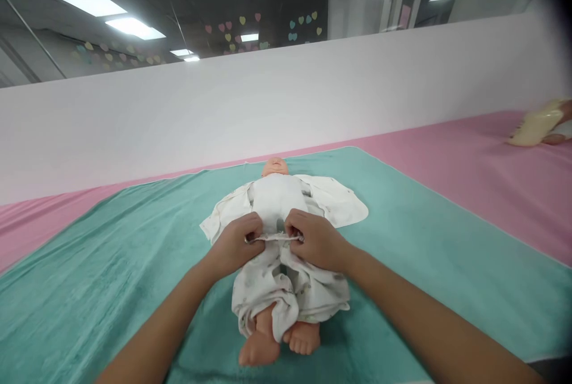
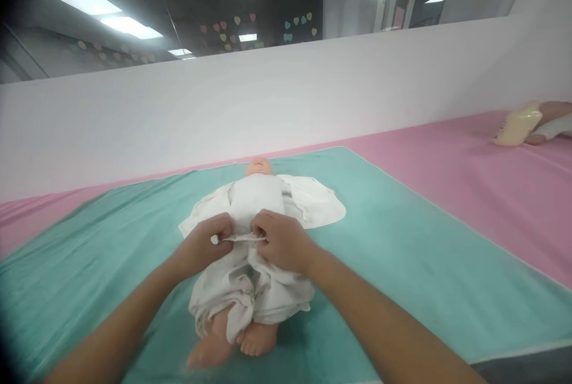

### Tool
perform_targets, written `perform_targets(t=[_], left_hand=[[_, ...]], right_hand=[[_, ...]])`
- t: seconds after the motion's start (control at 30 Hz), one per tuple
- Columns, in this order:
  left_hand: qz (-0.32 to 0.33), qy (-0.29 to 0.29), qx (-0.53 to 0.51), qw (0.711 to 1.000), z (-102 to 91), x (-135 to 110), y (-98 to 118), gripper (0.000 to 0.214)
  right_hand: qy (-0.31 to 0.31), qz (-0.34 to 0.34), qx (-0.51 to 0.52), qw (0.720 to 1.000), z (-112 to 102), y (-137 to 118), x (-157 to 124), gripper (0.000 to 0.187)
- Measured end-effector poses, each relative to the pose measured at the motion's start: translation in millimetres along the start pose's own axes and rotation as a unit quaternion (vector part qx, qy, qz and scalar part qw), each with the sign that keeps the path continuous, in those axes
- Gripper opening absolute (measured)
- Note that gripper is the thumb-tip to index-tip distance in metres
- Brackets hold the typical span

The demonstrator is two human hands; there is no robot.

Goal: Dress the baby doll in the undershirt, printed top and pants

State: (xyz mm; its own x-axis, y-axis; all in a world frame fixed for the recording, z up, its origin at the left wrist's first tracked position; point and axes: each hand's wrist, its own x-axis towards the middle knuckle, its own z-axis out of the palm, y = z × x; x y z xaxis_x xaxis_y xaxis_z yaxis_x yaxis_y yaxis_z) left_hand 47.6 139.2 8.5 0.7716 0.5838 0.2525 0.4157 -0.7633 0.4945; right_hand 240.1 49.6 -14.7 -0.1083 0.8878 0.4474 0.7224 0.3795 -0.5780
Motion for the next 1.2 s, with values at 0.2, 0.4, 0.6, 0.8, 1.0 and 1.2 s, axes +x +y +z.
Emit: perform_targets(t=[0.2,0.4,0.6,0.8,1.0,1.2], left_hand=[[-0.086,0.105,-0.017,0.991,26.2,5.6,-20.0,0.05],[-0.139,0.063,0.0,0.988,30.3,5.9,-25.3,0.06],[-0.112,0.097,0.099,0.984,17.8,27.5,-27.8,0.027],[-0.114,0.121,0.042,0.985,10.8,61.8,-49.6,0.021],[-0.105,0.187,-0.034,0.976,27.5,64.0,-73.6,0.036],[-0.048,0.08,0.014,0.996,14.0,72.5,-66.2,0.05]], right_hand=[[0.059,-0.006,-0.123,0.991,6.9,22.2,2.1,0.05],[-0.004,-0.007,-0.252,0.968,4.4,25.4,8.9,0.046],[-0.077,-0.052,-0.402,0.911,-1.3,29.2,39.2,0.015],[-0.065,0.008,-0.342,0.938,-7.6,49.7,86.2,0.019],[0.085,0.031,-0.192,0.977,6.5,76.9,87.2,0.025],[0.01,0.006,-0.147,0.989,2.6,87.0,89.7,0.05]])
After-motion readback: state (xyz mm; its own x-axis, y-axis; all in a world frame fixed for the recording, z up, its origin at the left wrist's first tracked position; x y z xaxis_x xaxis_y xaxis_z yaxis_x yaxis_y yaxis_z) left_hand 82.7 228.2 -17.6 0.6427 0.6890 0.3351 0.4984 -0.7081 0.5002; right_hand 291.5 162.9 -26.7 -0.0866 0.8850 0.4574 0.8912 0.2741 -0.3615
